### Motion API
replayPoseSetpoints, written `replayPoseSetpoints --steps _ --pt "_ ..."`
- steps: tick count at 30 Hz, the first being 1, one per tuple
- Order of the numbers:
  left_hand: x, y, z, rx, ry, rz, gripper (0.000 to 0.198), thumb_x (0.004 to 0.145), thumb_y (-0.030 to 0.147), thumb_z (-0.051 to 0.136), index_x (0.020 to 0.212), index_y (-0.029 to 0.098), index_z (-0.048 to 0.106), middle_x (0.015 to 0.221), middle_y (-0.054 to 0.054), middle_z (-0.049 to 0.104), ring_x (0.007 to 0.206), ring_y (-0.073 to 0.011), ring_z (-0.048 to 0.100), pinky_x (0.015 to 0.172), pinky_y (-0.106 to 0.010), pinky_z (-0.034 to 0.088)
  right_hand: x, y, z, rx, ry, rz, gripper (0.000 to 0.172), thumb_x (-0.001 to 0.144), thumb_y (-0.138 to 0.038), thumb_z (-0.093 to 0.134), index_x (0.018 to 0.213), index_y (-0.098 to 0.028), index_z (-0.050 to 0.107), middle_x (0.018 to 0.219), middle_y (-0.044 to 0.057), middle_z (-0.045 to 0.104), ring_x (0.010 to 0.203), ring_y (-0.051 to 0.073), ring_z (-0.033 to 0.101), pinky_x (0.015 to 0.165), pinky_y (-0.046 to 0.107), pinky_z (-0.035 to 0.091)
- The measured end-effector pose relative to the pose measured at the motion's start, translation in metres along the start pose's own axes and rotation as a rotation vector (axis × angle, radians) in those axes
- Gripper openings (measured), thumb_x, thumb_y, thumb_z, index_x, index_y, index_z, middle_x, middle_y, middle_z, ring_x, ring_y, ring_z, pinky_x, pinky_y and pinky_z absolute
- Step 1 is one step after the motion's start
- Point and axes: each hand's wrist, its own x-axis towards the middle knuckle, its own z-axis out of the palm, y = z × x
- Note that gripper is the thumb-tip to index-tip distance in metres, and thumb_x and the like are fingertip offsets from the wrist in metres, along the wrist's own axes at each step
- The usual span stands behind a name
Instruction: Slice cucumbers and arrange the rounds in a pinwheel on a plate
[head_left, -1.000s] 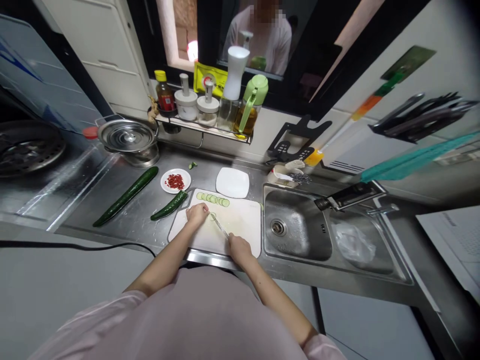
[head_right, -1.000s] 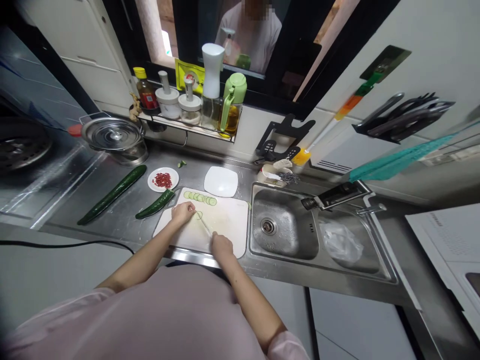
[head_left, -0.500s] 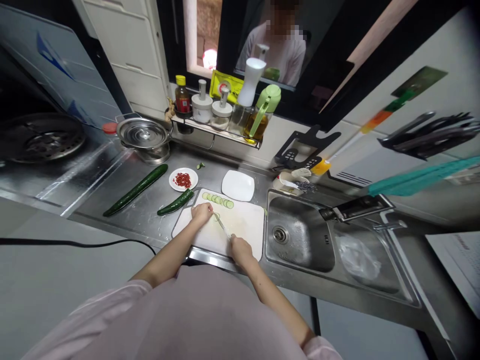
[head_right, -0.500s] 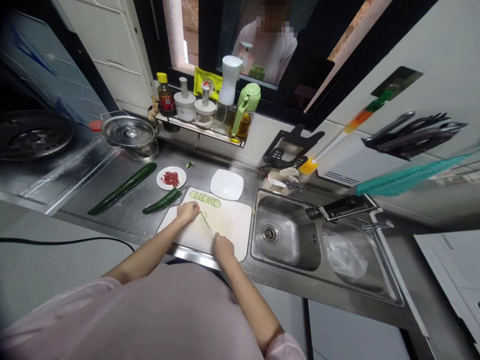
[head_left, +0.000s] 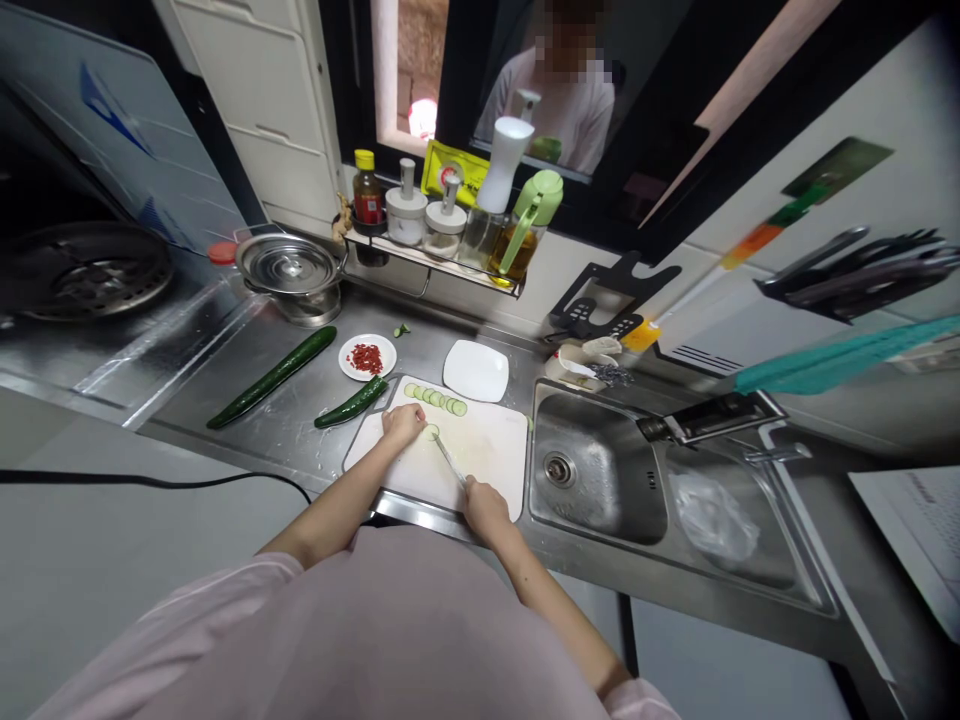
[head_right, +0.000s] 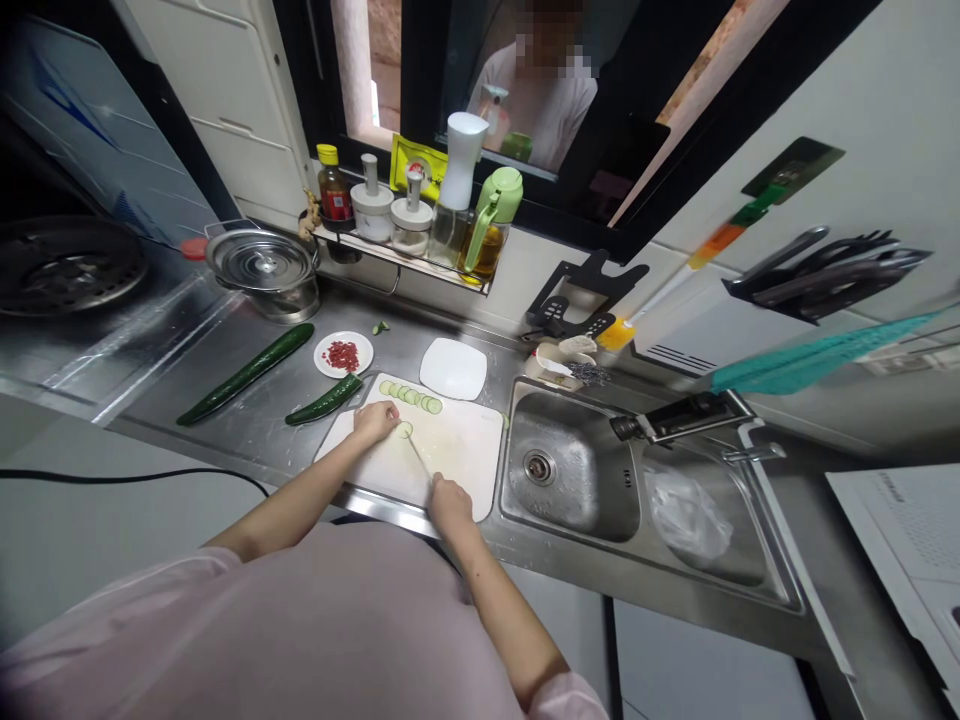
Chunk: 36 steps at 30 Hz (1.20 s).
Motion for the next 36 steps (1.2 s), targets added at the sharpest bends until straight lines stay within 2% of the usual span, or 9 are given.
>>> replayPoseSetpoints --steps 8,14,27,32,36 --pt "-0.005 0.0 -0.002 -0.004 0.002 0.022 0.016 0.079 0.033 0.057 0.091 0.027 0.067 0.096 -0.002 0.073 0.1 -0.0214 0.062 0.09 -0.035 0.037 -0.005 0.007 0.001 -0.019 -0.019 -0.004 0.029 0.09 -0.011 0.039 0.114 -0.015 0.055 0.104 0.015 0.068 0.1 0.023 0.065 0.072 0.028 0.041" --pt "-0.013 -0.003 0.004 0.001 0.02 0.077 0.02 0.08 0.026 0.056 0.097 0.028 0.067 0.101 -0.002 0.072 0.104 -0.0224 0.059 0.092 -0.036 0.037 -0.005 0.009 0.003 -0.003 -0.026 0.008 0.03 0.09 -0.01 0.038 0.114 -0.016 0.055 0.103 0.015 0.068 0.099 0.023 0.065 0.072 0.028 0.041" --pt "-0.015 -0.001 0.009 0.018 -0.005 0.071 0.02 0.079 0.025 0.058 0.097 0.028 0.067 0.104 -0.003 0.068 0.106 -0.0239 0.057 0.09 -0.037 0.038 0.016 -0.002 -0.006 0.015 0.001 -0.036 0.029 0.091 -0.012 0.037 0.113 -0.015 0.056 0.104 0.016 0.067 0.1 0.024 0.065 0.073 0.029 0.043" --pt "-0.018 0.003 0.009 0.027 0.009 0.072 0.019 0.079 0.022 0.056 0.093 0.027 0.066 0.106 -0.003 0.068 0.106 -0.0243 0.057 0.089 -0.038 0.038 0.014 0.0 -0.005 0.014 0.006 -0.04 0.03 0.09 -0.011 0.037 0.113 -0.014 0.057 0.104 0.016 0.068 0.099 0.024 0.065 0.073 0.029 0.044" --pt "-0.02 0.006 0.01 0.0 -0.002 0.093 0.02 0.079 0.017 0.052 0.091 0.026 0.065 0.1 -0.001 0.071 0.101 -0.0224 0.06 0.09 -0.038 0.037 0.008 0.006 -0.002 0.015 -0.006 -0.03 0.031 0.089 -0.012 0.038 0.113 -0.015 0.057 0.104 0.016 0.068 0.099 0.024 0.065 0.073 0.029 0.043"
